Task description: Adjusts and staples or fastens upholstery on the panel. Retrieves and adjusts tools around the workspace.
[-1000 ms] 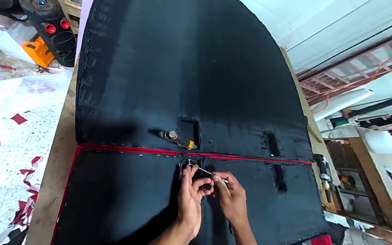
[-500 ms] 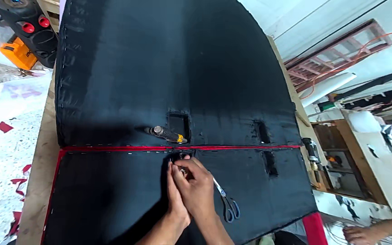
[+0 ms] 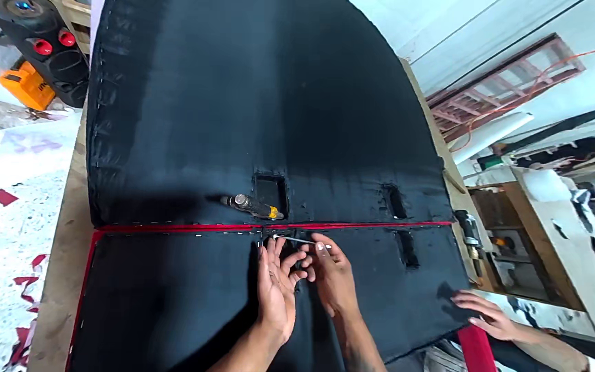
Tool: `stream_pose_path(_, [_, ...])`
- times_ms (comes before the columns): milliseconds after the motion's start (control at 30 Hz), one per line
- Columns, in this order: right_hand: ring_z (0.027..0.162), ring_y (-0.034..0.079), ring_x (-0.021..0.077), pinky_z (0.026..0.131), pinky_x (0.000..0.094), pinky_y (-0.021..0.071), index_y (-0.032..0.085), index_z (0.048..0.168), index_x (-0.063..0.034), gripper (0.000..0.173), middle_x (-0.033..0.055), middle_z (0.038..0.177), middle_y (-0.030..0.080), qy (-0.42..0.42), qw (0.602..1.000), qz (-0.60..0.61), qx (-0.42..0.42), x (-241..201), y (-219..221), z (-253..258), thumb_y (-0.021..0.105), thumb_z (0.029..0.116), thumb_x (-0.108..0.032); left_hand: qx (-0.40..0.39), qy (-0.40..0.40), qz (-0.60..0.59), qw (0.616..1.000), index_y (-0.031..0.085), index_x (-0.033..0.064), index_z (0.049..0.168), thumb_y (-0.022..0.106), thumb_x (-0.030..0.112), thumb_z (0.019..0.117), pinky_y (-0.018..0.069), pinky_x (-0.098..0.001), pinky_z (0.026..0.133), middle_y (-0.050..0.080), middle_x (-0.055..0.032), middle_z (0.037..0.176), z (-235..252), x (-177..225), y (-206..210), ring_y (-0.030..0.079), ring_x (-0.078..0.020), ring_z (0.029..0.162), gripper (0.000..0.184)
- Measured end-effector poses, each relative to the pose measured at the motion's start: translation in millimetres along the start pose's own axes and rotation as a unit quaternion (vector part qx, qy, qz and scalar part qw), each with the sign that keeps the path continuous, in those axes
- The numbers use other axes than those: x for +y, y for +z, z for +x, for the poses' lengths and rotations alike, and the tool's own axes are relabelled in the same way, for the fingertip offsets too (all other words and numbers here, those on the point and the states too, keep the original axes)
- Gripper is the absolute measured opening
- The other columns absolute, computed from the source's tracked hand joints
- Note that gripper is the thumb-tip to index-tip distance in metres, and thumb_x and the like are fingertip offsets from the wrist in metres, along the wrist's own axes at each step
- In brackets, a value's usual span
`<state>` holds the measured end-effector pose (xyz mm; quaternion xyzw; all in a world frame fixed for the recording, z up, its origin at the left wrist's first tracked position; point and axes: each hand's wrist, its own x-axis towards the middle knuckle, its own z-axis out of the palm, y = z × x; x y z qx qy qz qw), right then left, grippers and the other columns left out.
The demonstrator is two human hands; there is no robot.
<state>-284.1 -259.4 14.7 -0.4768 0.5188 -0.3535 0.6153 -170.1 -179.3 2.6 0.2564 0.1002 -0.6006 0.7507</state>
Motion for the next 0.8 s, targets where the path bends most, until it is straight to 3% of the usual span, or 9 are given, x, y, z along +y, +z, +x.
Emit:
stream_pose_path(100, [0.054, 0.059, 0.0166, 0.046, 0.0287, 0.0511, 0.063, 0.111, 0.0072, 0.024, 0.0171, 0.081, 0.068, -0.029, 1.000, 0.004, 0.008, 13.0, 1.9, -1.4, 0.048, 0.1074, -0.011, -0.009, -0.003, 0.018, 1.000, 0.016, 0.0045, 0.162, 0.015, 0.059, 0.1075, 0.0596, -0.0384, 0.076, 0.037, -0.0248, 0.158, -1.9, 1.4, 0.8, 0.068, -0.0303, 0.104, 0.077])
stream_pose_path(233, [0.053, 0.058, 0.0175, 0.047, 0.0299, 0.0509, 0.063, 0.109, 0.0063, 0.022, 0.0147, 0.074, 0.065, -0.044, 0.998, -0.041, -0.011, 14.5, -4.0, 2.0, 0.049, 0.1064, -0.010, 0.004, -0.008, 0.030, 1.000, 0.021, 0.0049, 0.161, 0.019, 0.054, 0.1095, 0.0600, -0.0393, 0.074, 0.040, -0.0236, 0.157, -3.8, 1.8, 0.1, 0.068, -0.0316, 0.105, 0.071])
stream_pose_path(333, [0.054, 0.058, 0.0179, 0.047, 0.0298, 0.0505, 0.063, 0.108, 0.0055, 0.021, 0.0139, 0.074, 0.064, -0.035, 0.997, -0.063, -0.041, 7.8, -12.6, 8.4, 0.050, 0.1061, -0.011, 0.019, -0.017, 0.024, 0.999, 0.028, 0.0051, 0.158, 0.023, 0.051, 0.1100, 0.0595, -0.0399, 0.074, 0.044, -0.0219, 0.154, -3.5, -2.7, 1.3, 0.067, -0.0315, 0.108, 0.066])
stream_pose_path(433, [0.055, 0.061, 0.0212, 0.047, 0.0321, 0.0528, 0.066, 0.108, 0.0023, 0.020, 0.0134, 0.076, 0.068, -0.071, 0.982, -0.167, -0.050, -7.2, -9.0, 3.2, 0.055, 0.1048, -0.014, 0.016, -0.021, 0.021, 0.999, 0.031, 0.0042, 0.156, 0.020, 0.052, 0.1100, 0.0588, -0.0389, 0.074, 0.046, -0.0218, 0.153, -4.5, -2.3, -0.6, 0.067, -0.0308, 0.107, 0.067])
stream_pose_path(533, [0.061, 0.067, 0.0161, 0.052, 0.0308, 0.0588, 0.071, 0.109, -0.0056, 0.015, 0.0045, 0.084, 0.072, -0.148, 0.948, -0.279, -0.034, -17.8, 6.2, -13.8, 0.062, 0.1014, -0.016, 0.021, -0.012, 0.017, 1.000, 0.037, 0.0022, 0.153, 0.017, 0.053, 0.1099, 0.0577, -0.0381, 0.072, 0.049, -0.0217, 0.149, -1.5, -1.6, -0.8, 0.067, -0.0284, 0.100, 0.069])
stream_pose_path(600, [0.074, 0.071, 0.0109, 0.063, 0.0299, 0.0648, 0.073, 0.109, -0.0090, 0.015, -0.0004, 0.096, 0.074, -0.210, 0.921, -0.326, -0.040, -19.5, 21.1, -23.6, 0.068, 0.0989, -0.019, 0.029, -0.011, 0.023, 0.999, 0.040, 0.0020, 0.151, 0.015, 0.055, 0.1092, 0.0567, -0.0401, 0.083, 0.053, -0.0187, 0.144, 1.4, 1.7, 0.4, 0.065, -0.0263, 0.107, 0.072])
stream_pose_path(700, [0.084, 0.071, 0.0097, 0.073, 0.0299, 0.0642, 0.075, 0.105, -0.0097, 0.016, -0.0002, 0.100, 0.075, -0.269, 0.902, -0.334, -0.046, -15.8, 46.8, -34.3, 0.073, 0.0948, -0.021, 0.029, -0.016, 0.000, 0.999, 0.047, 0.0041, 0.147, 0.016, 0.058, 0.1085, 0.0528, -0.0425, 0.101, 0.060, -0.0157, 0.138, 0.5, 4.0, 1.3, 0.061, -0.0256, 0.122, 0.073])
stream_pose_path(800, [0.091, 0.071, 0.0080, 0.078, 0.0289, 0.0631, 0.078, 0.102, -0.0160, 0.015, -0.0044, 0.099, 0.074, -0.288, 0.895, -0.339, -0.036, -10.2, 76.7, -39.7, 0.076, 0.0913, -0.026, 0.067, -0.031, -0.026, 0.997, 0.058, 0.0044, 0.135, 0.019, 0.055, 0.1095, 0.0527, -0.0395, 0.101, 0.067, -0.0131, 0.131, -2.6, 12.7, 5.1, 0.062, -0.0219, 0.123, 0.068])
